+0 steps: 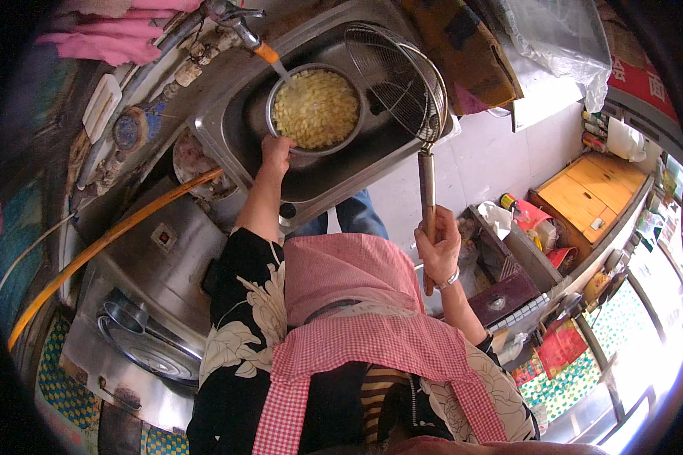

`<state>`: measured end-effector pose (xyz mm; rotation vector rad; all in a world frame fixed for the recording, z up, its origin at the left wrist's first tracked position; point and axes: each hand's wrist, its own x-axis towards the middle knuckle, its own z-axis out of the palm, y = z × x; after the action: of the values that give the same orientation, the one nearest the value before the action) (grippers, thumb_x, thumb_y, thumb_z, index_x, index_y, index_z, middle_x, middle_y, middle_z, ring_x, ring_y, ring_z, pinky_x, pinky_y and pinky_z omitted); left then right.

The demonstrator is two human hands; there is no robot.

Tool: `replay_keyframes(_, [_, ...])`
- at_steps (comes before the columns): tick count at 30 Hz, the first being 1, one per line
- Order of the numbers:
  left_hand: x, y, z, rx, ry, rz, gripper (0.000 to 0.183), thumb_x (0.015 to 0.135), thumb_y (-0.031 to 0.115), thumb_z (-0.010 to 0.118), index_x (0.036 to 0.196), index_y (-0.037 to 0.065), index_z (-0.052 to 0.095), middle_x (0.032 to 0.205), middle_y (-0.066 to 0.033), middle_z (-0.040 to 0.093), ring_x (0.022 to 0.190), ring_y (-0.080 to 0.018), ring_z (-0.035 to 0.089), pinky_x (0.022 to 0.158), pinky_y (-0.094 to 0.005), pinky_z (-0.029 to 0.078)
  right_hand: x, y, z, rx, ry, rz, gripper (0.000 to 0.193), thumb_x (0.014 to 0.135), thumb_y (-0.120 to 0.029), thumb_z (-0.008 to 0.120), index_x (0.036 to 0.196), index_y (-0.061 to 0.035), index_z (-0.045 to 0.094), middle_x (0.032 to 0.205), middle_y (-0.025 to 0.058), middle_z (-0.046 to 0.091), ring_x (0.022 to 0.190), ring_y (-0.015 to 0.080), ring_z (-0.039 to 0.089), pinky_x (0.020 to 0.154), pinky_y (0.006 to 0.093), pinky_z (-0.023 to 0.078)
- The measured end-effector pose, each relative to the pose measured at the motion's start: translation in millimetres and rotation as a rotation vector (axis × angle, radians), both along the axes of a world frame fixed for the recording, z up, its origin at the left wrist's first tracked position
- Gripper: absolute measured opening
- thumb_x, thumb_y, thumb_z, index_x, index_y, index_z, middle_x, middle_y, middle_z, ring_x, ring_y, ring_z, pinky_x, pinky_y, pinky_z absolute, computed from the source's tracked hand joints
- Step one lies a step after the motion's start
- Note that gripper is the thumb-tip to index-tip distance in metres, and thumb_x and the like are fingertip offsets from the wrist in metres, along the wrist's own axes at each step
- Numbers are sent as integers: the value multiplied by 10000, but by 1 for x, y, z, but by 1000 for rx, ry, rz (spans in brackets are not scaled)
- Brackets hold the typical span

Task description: The person chops a carrot into small pieces on a wooden cutting board using a cleaver. After finishing the chopping, the person moves to the sink and washes a bowl of diced potatoes under running water, using a strainer to drain them.

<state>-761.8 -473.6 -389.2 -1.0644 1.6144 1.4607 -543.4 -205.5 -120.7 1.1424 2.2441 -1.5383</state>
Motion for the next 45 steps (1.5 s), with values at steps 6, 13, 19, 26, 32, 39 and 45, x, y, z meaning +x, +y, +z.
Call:
replay_keyframes(6, [19,-5,19,118,91,182,375,792,-51,627,1158,31,643,1046,-136,669,834,-292,679,591,-430,572,-1,2,4,-3,51,50,439,852,27,660,1278,-11,560,827,27,632,673,71,559,570,252,467])
replay_keyframes(13, [30,-14,52,181,132,219,403,795,-81,617,1191,-9,620,1082,-163,667,884,-325,695,712,-499,624,-1,2,-1,101,122,126,441,868,21,649,1296,-4,549,814,13,611,633,56,545,520,239,458])
replay_keyframes(19, [48,-33,61,221,78,254,397,809,-89,623,1194,-15,556,1082,-179,630,881,-333,696,702,-488,641,-8,0,1,-17,-2,46,507,896,-15,657,1389,7,539,798,9,587,584,74,534,486,259,451])
replay_keyframes(26, [63,-47,140,42,132,273,402,817,-95,616,1195,1,518,1007,-142,613,752,-260,671,617,-412,639,-11,4,10,-372,-98,60,443,912,-87,672,1345,-17,608,750,22,624,592,99,588,517,292,496])
replay_keyframes(32, [70,-65,189,47,182,300,420,832,-56,633,1231,13,520,1125,-151,626,893,-290,681,708,-419,625,-13,-4,3,-632,-124,121,386,940,-114,669,1306,-4,612,737,14,616,576,90,567,494,274,480])
replay_keyframes(39, [67,-75,220,-28,289,373,605,802,-88,611,1379,6,457,1332,-201,563,1145,-361,624,845,-546,608,-16,-23,2,-866,-183,143,306,960,-135,665,1242,-20,627,731,4,588,560,95,552,484,263,457])
replay_keyframes(45, [56,-77,238,-186,360,346,685,781,-71,602,1444,-12,441,1378,-193,550,1201,-351,599,866,-533,575,-16,-34,-10,-992,-156,202,258,972,-146,666,1193,-25,612,728,14,581,552,100,548,477,261,453])
